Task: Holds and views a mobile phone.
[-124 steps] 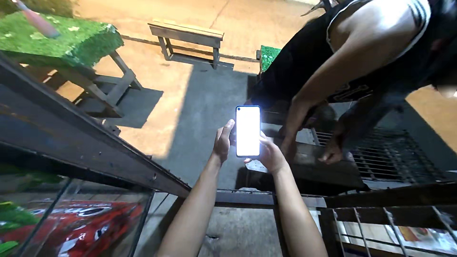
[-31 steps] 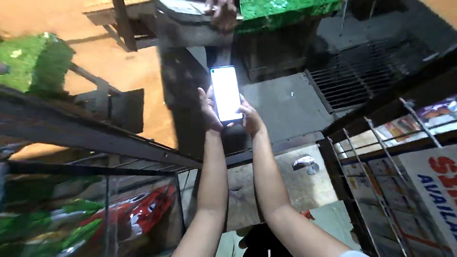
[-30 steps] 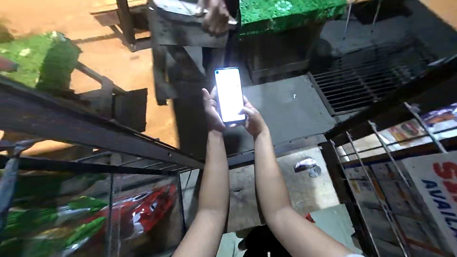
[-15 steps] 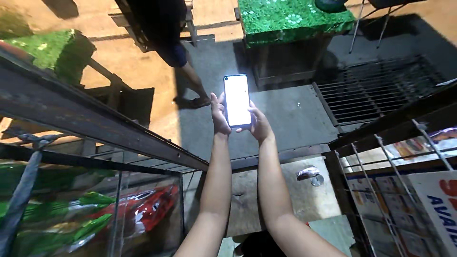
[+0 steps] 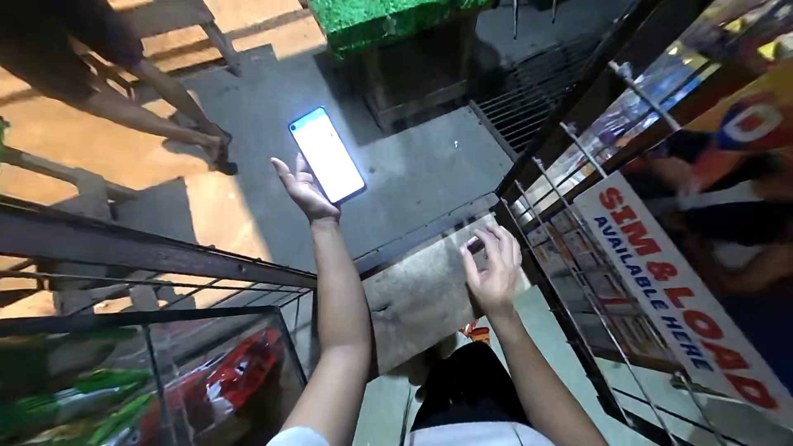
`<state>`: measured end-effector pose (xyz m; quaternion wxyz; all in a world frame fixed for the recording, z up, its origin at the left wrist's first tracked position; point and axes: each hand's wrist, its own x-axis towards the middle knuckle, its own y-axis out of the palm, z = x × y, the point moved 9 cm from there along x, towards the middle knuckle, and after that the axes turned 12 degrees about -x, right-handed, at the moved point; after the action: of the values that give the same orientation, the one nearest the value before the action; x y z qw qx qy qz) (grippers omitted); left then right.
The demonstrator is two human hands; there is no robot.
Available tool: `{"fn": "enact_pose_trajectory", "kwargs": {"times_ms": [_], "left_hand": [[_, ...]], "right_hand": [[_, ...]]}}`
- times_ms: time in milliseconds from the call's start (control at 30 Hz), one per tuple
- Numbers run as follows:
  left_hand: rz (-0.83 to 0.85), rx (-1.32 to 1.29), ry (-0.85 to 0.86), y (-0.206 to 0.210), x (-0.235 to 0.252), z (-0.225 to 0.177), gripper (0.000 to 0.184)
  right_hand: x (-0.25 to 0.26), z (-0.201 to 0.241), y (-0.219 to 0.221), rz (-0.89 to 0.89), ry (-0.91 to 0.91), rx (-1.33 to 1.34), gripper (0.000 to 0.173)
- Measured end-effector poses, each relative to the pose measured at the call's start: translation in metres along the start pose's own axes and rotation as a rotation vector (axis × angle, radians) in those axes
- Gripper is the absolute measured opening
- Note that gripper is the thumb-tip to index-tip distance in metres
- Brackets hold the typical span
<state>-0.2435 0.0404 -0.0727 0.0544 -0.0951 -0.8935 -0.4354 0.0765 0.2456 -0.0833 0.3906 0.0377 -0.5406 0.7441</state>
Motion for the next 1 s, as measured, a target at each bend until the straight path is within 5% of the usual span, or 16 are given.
{"fn": "enact_pose_trajectory", "kwargs": {"times_ms": [100, 333, 500, 567, 667, 1000], "left_hand": [[0.005, 0.026, -0.005, 0.0, -0.001, 0.002, 0.083], [0.022, 0.048, -0.027, -0.003, 0.0, 0.005, 0.083], [0.017, 0.055, -0.044, -0.001, -0.003, 0.006, 0.081], [0.016, 0.059, -0.044, -0.002, -0.001, 0.007, 0.081], [0.045, 0.073, -0.016, -0.005, 0.004, 0.005, 0.081], [0.01, 0.01, 0.033, 0.0, 0.005, 0.004, 0.075]], "right_hand": [[-0.021, -0.032, 0.042, 0.347, 0.09, -0.133, 0.065], [-0.056, 0.038, 0.064, 0.414, -0.255, 0.077, 0.042], [-0.109, 0.063, 0.045, 0.499, -0.499, 0.203, 0.071], [-0.121, 0.063, 0.037, 0.55, -0.617, 0.232, 0.066], [-0.127, 0.06, 0.02, 0.492, -0.715, 0.321, 0.032], [-0.136, 0.051, -0.008, 0.133, -0.889, 0.286, 0.021]]}}
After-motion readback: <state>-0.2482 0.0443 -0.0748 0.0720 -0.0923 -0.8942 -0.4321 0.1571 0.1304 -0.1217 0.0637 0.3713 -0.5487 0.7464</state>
